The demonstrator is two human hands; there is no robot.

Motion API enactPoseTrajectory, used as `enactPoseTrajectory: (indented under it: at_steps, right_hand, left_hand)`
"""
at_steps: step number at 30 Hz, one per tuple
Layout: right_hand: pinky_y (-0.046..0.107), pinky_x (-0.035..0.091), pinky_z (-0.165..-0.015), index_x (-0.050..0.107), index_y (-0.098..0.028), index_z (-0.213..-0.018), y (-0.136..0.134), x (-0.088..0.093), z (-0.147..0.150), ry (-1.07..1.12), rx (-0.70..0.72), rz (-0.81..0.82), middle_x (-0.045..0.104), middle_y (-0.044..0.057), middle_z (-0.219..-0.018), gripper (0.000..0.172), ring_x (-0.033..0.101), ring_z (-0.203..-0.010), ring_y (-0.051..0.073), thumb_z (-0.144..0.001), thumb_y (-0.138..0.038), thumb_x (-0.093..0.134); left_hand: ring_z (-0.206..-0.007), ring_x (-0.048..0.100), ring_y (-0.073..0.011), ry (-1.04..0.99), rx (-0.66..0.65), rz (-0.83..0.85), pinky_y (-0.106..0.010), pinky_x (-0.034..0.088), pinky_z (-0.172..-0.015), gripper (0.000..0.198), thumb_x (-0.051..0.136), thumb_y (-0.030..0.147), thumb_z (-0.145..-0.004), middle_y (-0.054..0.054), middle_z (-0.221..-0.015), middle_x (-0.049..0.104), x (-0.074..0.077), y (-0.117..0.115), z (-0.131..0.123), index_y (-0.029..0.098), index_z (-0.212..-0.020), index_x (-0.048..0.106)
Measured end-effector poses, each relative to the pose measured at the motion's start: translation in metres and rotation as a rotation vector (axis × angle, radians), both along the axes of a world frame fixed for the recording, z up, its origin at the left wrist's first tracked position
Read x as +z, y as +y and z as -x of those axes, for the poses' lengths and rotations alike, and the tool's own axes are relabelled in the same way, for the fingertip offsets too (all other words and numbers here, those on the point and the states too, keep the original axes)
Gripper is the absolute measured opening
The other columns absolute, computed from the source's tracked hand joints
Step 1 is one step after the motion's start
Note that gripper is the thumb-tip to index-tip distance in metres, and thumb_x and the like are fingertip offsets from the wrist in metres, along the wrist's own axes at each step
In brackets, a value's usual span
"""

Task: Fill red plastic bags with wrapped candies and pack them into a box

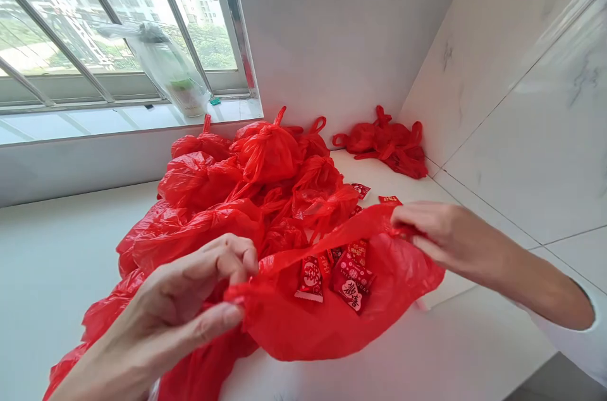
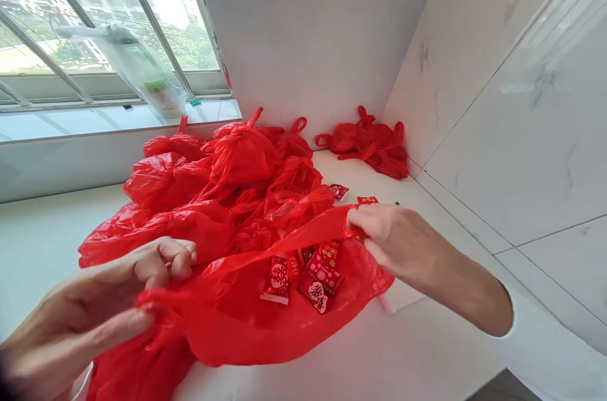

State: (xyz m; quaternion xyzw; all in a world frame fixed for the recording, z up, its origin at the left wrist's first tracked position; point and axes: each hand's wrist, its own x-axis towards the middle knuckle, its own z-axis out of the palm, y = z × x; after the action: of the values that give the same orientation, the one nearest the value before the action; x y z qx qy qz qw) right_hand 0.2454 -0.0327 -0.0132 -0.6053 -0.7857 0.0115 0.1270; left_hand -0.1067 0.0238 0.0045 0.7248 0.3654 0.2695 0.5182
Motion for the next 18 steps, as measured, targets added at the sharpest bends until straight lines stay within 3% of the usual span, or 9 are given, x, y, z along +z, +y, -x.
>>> enactPoseTrajectory:
  at_steps: [2,4,6,9,14,16,18]
  right_hand:
    - [0.023,0.038,-0.051,0.057,-0.022,-0.077,0.008,0.025,-0.001,0.303,-0.083,0.044,0.055,-0.005,-0.062,0.014,0.049,-0.054,0.01,-0.088,-0.03,0.055]
    - [0.022,0.041,-0.055,0.055,-0.021,-0.077,0.013,0.04,-0.003,0.643,-0.149,0.058,0.057,-0.004,-0.065,0.021,0.052,-0.058,0.01,-0.084,-0.04,0.063]
    - [0.022,0.044,-0.059,0.052,-0.021,-0.076,0.016,0.047,-0.005,0.92,-0.165,0.114,0.058,-0.003,-0.067,0.024,0.055,-0.062,0.01,-0.083,-0.041,0.064]
    - [0.024,0.045,-0.058,0.051,-0.022,-0.073,0.015,0.05,-0.005,1.131,-0.179,0.121,0.058,-0.003,-0.065,0.024,0.056,-0.06,0.011,-0.083,-0.04,0.064]
    - [0.025,0.046,-0.052,0.053,-0.025,-0.072,-0.005,0.049,-0.001,1.227,-0.231,-0.066,0.058,-0.001,-0.063,0.026,0.056,-0.056,0.014,-0.074,-0.041,0.073]
    - [0.024,0.044,-0.051,0.056,-0.024,-0.07,-0.014,0.045,-0.001,1.086,-0.2,-0.01,0.056,-0.002,-0.061,0.025,0.052,-0.055,0.013,-0.072,-0.04,0.075]
    - [0.024,0.042,-0.053,0.057,-0.023,-0.067,-0.019,0.039,-0.004,0.876,-0.166,0.083,0.053,-0.003,-0.06,0.025,0.05,-0.056,0.012,-0.072,-0.039,0.075]
  left_hand:
    - [-0.092,0.058,-0.0201,-0.135,0.165,0.24,-0.027,0.056,-0.069,0.008,0.064,0.037,-0.083,0.0,-0.101,0.062,-0.003,0.0,0.003,0.029,-0.083,0.062]
    - [-0.096,0.062,-0.0212,-0.241,0.279,0.399,-0.028,0.058,-0.072,0.019,0.068,0.039,-0.081,0.0,-0.115,0.063,-0.004,-0.001,0.006,0.033,-0.098,0.064]
    - [-0.102,0.063,-0.0258,-0.292,0.342,0.467,-0.032,0.06,-0.075,0.035,0.073,0.041,-0.076,-0.003,-0.125,0.062,-0.003,-0.002,0.007,0.034,-0.109,0.063]
    - [-0.104,0.065,-0.0313,-0.308,0.377,0.504,-0.035,0.062,-0.072,0.045,0.077,0.041,-0.071,-0.006,-0.13,0.061,0.006,0.0,0.003,0.032,-0.112,0.062]
    - [-0.095,0.067,-0.0228,-0.459,0.431,0.331,-0.025,0.06,-0.062,0.026,0.078,0.027,-0.07,0.001,-0.117,0.067,0.02,0.004,-0.015,0.031,-0.088,0.059]
    - [-0.094,0.066,-0.0189,-0.451,0.376,0.239,-0.022,0.059,-0.063,0.018,0.071,0.025,-0.077,0.002,-0.114,0.066,0.019,0.004,-0.02,0.03,-0.085,0.057]
    - [-0.101,0.063,-0.019,-0.278,0.237,0.107,-0.023,0.058,-0.071,0.01,0.065,0.025,-0.083,0.002,-0.116,0.064,0.016,0.005,-0.021,0.029,-0.086,0.057]
